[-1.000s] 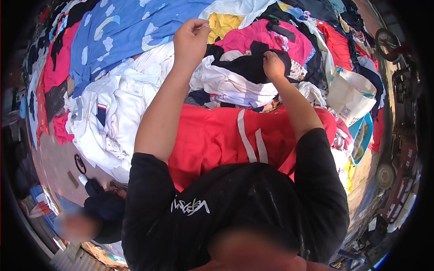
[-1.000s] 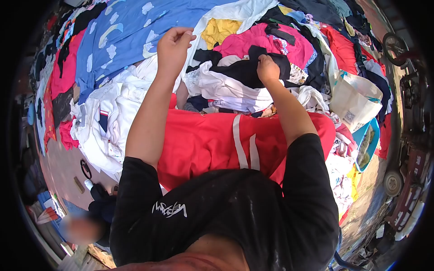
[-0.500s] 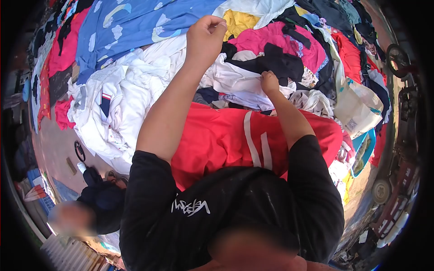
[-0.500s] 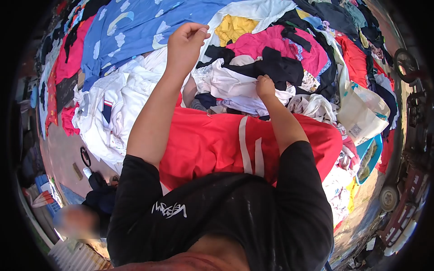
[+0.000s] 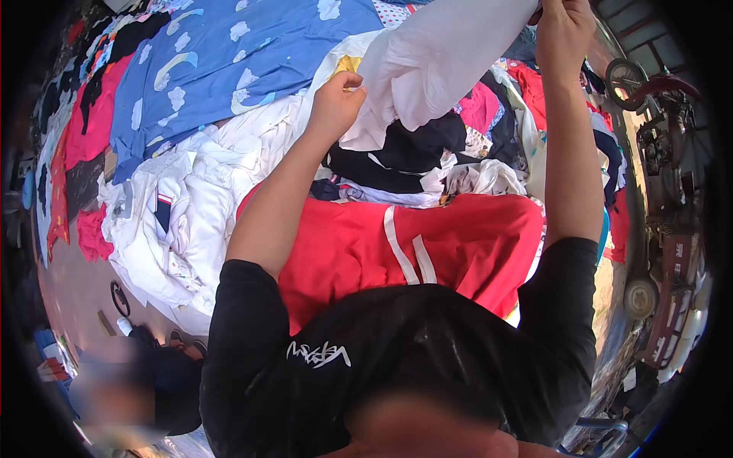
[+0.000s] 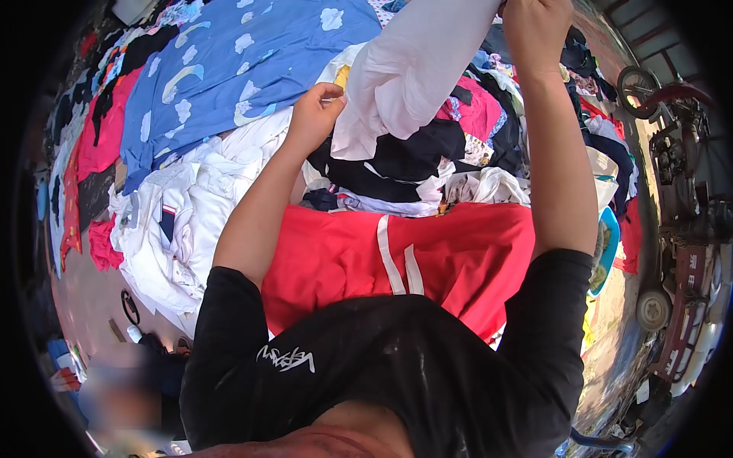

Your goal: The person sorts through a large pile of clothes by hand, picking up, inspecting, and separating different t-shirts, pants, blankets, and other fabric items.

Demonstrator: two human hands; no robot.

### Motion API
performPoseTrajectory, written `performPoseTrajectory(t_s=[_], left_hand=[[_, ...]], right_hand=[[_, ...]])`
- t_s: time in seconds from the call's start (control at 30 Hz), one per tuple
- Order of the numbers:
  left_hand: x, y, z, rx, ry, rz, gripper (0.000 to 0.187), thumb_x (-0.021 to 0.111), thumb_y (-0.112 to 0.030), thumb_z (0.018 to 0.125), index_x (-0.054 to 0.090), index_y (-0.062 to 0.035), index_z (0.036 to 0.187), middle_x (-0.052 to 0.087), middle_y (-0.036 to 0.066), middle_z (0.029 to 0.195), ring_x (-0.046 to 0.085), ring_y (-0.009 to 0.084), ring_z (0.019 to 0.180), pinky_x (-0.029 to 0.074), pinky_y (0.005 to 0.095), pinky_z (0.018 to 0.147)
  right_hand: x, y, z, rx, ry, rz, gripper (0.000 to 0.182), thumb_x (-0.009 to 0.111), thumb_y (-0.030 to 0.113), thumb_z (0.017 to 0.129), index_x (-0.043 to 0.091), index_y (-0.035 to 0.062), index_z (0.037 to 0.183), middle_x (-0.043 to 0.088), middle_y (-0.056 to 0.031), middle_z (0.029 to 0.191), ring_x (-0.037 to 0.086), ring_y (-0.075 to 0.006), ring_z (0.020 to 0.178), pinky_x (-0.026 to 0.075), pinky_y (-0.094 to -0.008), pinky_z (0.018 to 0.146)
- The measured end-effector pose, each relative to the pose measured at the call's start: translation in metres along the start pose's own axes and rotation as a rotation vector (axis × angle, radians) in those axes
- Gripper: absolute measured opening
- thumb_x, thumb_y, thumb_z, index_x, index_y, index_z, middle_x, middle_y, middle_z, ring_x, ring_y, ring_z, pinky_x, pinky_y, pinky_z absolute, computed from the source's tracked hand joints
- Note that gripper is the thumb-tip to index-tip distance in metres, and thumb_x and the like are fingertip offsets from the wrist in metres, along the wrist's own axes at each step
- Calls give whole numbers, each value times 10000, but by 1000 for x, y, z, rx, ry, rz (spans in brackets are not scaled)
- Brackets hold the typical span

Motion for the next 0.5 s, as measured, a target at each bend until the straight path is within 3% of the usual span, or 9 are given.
performPoseTrajectory(t_s=[0.07,0.2,0.4,0.5], left_hand=[[8,-8,-5,13,60,16,348,713,-177,870,624,25,1139,691,146,1085,676,185,845,535,324,769],[23,-26,-19,61,144,-17,438,749,-250,843,609,15,1162,680,184,1122,703,289,960,540,366,845],[55,-37,-29,43,347,-142,718,811,-331,798,492,-1,1350,584,234,1288,607,309,1180,490,383,980],[64,-65,-42,99,400,-172,866,832,-325,778,379,-20,1450,517,228,1382,539,306,1263,444,396,1038]], right_hand=[[-2,35,13,-19,5,52,139,552,181,1015,602,64,960,608,17,756,563,-47,603,462,-201,511],[-14,57,24,26,-38,45,135,582,177,996,615,58,939,613,14,754,561,-47,602,451,-202,503],[-35,38,24,88,-89,31,171,602,192,983,624,56,883,601,15,711,529,-66,562,404,-231,493],[-38,23,16,246,-116,68,184,608,202,978,619,62,860,592,18,696,528,-80,566,418,-249,513]])
Point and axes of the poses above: each hand's wrist, its own z-axis towards the middle knuckle, its own x-axis out of the palm, y = z × x, the point moved 6 cm from there along z, towards the middle knuckle
